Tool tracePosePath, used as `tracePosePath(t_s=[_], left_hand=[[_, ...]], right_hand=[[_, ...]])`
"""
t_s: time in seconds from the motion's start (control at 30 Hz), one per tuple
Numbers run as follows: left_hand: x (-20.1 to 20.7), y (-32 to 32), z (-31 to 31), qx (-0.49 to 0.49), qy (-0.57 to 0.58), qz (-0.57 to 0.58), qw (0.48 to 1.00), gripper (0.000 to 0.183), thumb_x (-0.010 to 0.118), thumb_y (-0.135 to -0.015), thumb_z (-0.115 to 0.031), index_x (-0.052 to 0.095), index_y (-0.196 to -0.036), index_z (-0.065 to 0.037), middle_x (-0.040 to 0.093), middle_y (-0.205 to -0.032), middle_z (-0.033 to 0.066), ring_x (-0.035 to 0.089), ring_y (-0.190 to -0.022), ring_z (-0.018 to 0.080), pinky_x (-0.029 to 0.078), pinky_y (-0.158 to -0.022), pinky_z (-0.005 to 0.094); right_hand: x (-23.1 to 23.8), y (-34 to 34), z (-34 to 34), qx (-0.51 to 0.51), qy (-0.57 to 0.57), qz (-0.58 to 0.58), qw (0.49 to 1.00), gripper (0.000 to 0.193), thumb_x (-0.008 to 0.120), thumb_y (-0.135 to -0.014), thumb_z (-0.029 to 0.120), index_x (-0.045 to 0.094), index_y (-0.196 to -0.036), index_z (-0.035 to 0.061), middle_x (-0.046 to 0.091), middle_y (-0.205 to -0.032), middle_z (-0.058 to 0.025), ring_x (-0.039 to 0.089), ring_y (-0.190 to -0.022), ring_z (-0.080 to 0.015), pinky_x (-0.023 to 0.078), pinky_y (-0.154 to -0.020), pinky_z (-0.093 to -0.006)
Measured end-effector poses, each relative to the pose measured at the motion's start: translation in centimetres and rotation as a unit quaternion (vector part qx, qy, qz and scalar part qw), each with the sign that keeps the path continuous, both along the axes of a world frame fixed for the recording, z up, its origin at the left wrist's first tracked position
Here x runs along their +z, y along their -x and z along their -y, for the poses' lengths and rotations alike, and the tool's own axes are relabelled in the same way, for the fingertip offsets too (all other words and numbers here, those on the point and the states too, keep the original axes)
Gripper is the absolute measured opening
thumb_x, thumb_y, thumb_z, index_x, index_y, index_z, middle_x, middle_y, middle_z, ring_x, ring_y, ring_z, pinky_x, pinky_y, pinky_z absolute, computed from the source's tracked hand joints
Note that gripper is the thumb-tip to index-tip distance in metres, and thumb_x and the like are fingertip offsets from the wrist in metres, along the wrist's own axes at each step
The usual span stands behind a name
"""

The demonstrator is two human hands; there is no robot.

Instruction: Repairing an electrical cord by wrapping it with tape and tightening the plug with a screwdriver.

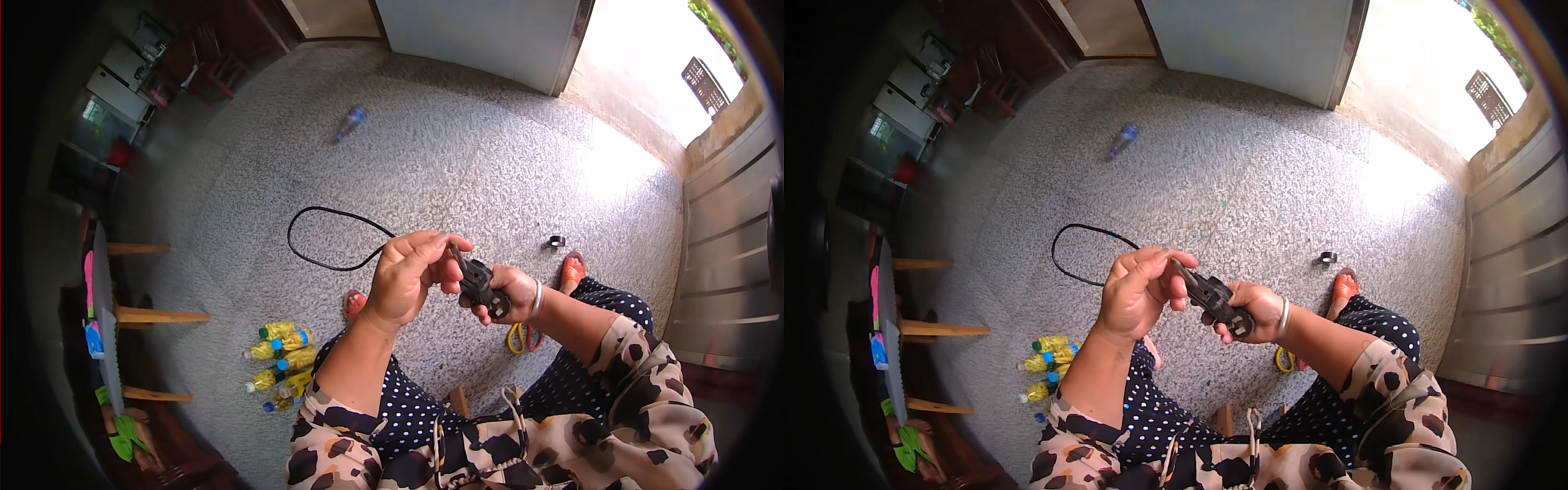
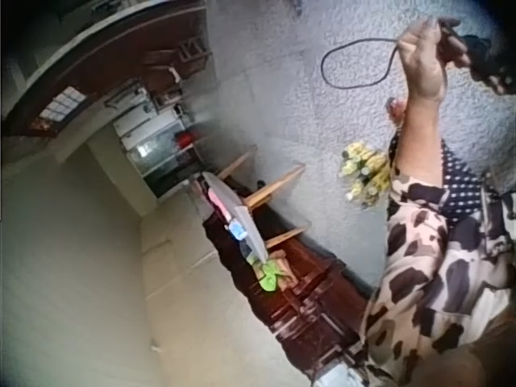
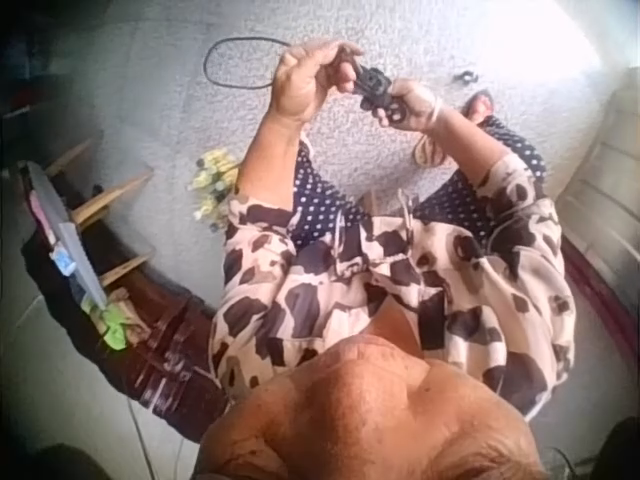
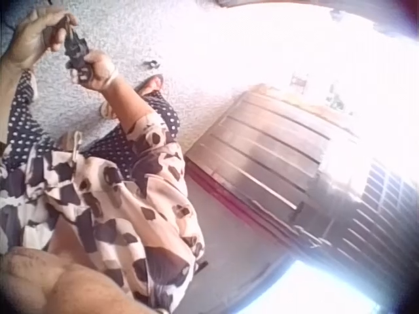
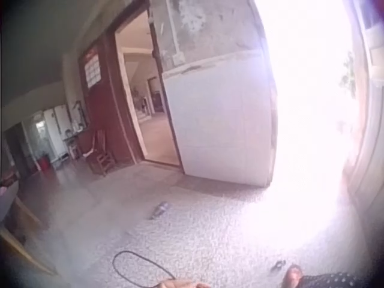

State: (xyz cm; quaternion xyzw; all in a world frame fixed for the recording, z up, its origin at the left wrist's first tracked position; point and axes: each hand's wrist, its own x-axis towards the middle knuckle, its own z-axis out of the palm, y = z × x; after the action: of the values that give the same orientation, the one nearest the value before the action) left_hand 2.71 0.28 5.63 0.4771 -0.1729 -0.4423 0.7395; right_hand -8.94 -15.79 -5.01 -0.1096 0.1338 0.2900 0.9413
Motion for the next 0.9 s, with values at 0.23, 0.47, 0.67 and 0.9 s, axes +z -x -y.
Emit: tracePosePath(t_s=[0.23,0.47,0.67,0.9], left_hand=[[0.10,0.00,-0.42,-0.033,0.026,-0.028,0.999,0.027,0.051,-0.089,-0.012,0.059,-0.105,0.007,0.064,-0.073,0.0078,0.061,-0.060,0.0140,0.052,-0.058,0.0251],[0.04,0.40,-0.21,-0.027,0.029,-0.014,0.999,0.024,0.056,-0.088,-0.013,0.061,-0.104,0.005,0.065,-0.073,0.0071,0.063,-0.060,0.0129,0.054,-0.057,0.0243],[0.26,0.43,-0.14,-0.030,-0.025,0.026,0.999,0.023,0.057,-0.088,-0.014,0.062,-0.099,0.005,0.064,-0.070,0.0070,0.063,-0.058,0.0130,0.054,-0.056,0.0247],[0.24,0.85,0.20,-0.014,-0.010,0.044,0.999,0.023,0.056,-0.089,-0.013,0.060,-0.101,0.007,0.064,-0.070,0.0077,0.063,-0.060,0.0138,0.054,-0.057,0.0244]], right_hand=[[-0.48,0.08,-0.22,0.015,-0.023,0.018,0.999,0.039,0.046,-0.078,0.013,0.047,-0.116,0.0029,0.058,-0.092,-0.0201,0.062,-0.065,-0.0226,0.055,-0.059,-0.0360],[-0.60,0.21,-0.27,0.021,-0.050,0.027,0.998,0.040,0.048,-0.077,0.013,0.048,-0.114,0.0003,0.058,-0.093,-0.0208,0.063,-0.065,-0.0242,0.055,-0.059,-0.0368],[-0.58,0.32,-0.47,0.026,-0.022,0.024,0.999,0.037,0.047,-0.077,0.013,0.048,-0.112,0.0009,0.057,-0.093,-0.0201,0.062,-0.065,-0.0232,0.054,-0.060,-0.0365],[-0.32,0.36,-0.58,0.023,-0.049,0.025,0.998,0.033,0.046,-0.078,0.011,0.048,-0.110,0.0046,0.057,-0.090,-0.0182,0.061,-0.066,-0.0211,0.054,-0.059,-0.0362]])
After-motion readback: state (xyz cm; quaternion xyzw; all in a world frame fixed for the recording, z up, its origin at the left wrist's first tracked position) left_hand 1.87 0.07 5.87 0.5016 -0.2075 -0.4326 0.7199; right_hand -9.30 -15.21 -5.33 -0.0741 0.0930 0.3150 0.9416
